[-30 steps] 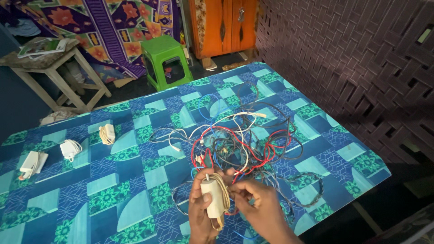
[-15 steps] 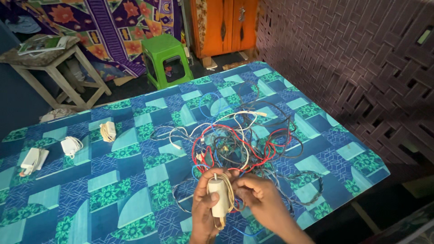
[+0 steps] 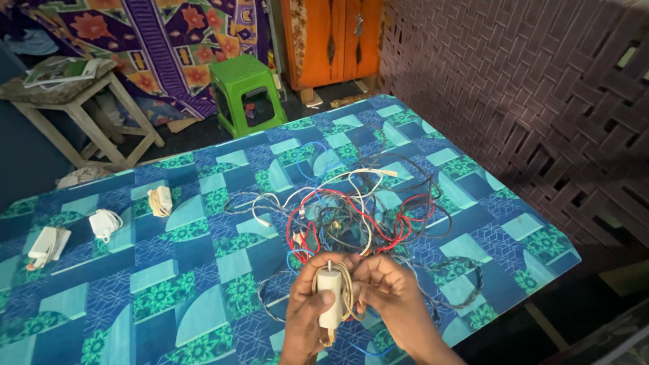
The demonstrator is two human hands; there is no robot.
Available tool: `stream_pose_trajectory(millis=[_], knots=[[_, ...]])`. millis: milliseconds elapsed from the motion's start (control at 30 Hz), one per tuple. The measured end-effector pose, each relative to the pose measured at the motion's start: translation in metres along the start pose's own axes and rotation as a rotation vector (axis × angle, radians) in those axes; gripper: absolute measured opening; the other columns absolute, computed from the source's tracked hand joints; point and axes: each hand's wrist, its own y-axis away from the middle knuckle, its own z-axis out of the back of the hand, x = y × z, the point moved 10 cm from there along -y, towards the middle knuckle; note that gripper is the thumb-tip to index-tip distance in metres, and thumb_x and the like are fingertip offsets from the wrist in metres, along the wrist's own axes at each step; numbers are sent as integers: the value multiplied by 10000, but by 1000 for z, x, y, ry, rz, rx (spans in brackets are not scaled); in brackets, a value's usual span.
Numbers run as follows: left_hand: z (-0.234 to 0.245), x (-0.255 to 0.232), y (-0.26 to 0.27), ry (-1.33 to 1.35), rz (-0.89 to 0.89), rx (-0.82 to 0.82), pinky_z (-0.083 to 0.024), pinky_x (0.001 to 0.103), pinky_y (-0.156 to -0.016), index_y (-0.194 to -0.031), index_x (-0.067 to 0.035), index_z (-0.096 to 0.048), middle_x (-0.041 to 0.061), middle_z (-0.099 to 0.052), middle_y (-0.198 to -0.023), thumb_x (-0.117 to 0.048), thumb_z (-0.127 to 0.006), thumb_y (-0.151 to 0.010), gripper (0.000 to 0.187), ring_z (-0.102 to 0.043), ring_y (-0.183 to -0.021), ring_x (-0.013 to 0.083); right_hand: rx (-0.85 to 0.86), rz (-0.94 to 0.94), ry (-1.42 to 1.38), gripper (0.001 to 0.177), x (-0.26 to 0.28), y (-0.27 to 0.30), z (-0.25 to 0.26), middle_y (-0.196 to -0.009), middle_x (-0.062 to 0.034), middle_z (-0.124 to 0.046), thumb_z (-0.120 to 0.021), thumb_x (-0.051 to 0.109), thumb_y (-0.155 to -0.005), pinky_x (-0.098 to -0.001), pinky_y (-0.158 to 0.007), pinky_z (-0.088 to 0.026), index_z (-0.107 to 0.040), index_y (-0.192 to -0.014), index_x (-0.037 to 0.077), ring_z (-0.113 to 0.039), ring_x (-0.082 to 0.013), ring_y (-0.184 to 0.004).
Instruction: The person untangles and coils various charging cables and power adapters on a patterned table. They handle each cable individually, wrapping it neatly and placing it aside. The task continues with multiple cables of different colors and lengths.
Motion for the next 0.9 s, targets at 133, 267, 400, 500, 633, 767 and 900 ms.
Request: stream_pose_trajectory(millis=[133,267,400,500,633,767,900], knots=[[7,2,1,77,5,-23,-619,414,-783,-1335,48,-531,266,-611,-1285,-208,-686,-829,588,-685,-1060,300,36,76,144,124,14,5,-10,-850,-51,-699,-662,-77,-883,-278,-606,-549,-626,-984,-14,-629,-98,-680],[16,12,-2,208,44,-72,-605,368,-741,-1354,31,-531,235,-635,-1233,-224,-698,-834,602,-690,-959,292,10,243,603,159,44,8,-15,-867,-75,-745,-693,-31,-878,-302,-624,-592,-628,-1013,21,-744,-147,-745],[27,21,-1,172,114,-144,-610,320,-734,-1351,10,-542,184,-670,-1178,-234,-695,-801,621,-702,-931,242,99,343,795,245,64,8,-23,-940,-111,-759,-693,-21,-888,-325,-677,-585,-577,-1096,35,-765,-200,-810],[22,25,0,185,126,-121,-607,310,-644,-1342,6,-543,146,-682,-1122,-218,-688,-814,591,-701,-853,218,147,323,808,287,64,12,-25,-959,-112,-754,-675,-25,-893,-319,-703,-582,-540,-1138,33,-758,-196,-872],[22,28,2,121,153,-174,-604,299,-641,-1354,7,-554,129,-687,-1093,-157,-660,-833,556,-702,-831,189,82,97,601,263,47,9,-15,-918,-83,-771,-644,-38,-895,-309,-730,-586,-555,-1133,30,-742,-155,-829],[20,24,0,93,98,-190,-599,318,-609,-1354,14,-559,128,-682,-1050,-127,-641,-857,522,-695,-769,189,17,-57,318,257,28,13,-19,-941,-109,-720,-571,-55,-935,-312,-707,-551,-577,-1187,-1,-654,-159,-784],[16,11,-2,78,-5,-150,-594,325,-666,-1372,10,-531,174,-677,-989,-129,-615,-900,500,-708,-773,221,102,25,361,378,34,22,-37,-1042,-95,-709,-577,-47,-920,-292,-818,-595,-585,-1294,7,-692,-127,-938]])
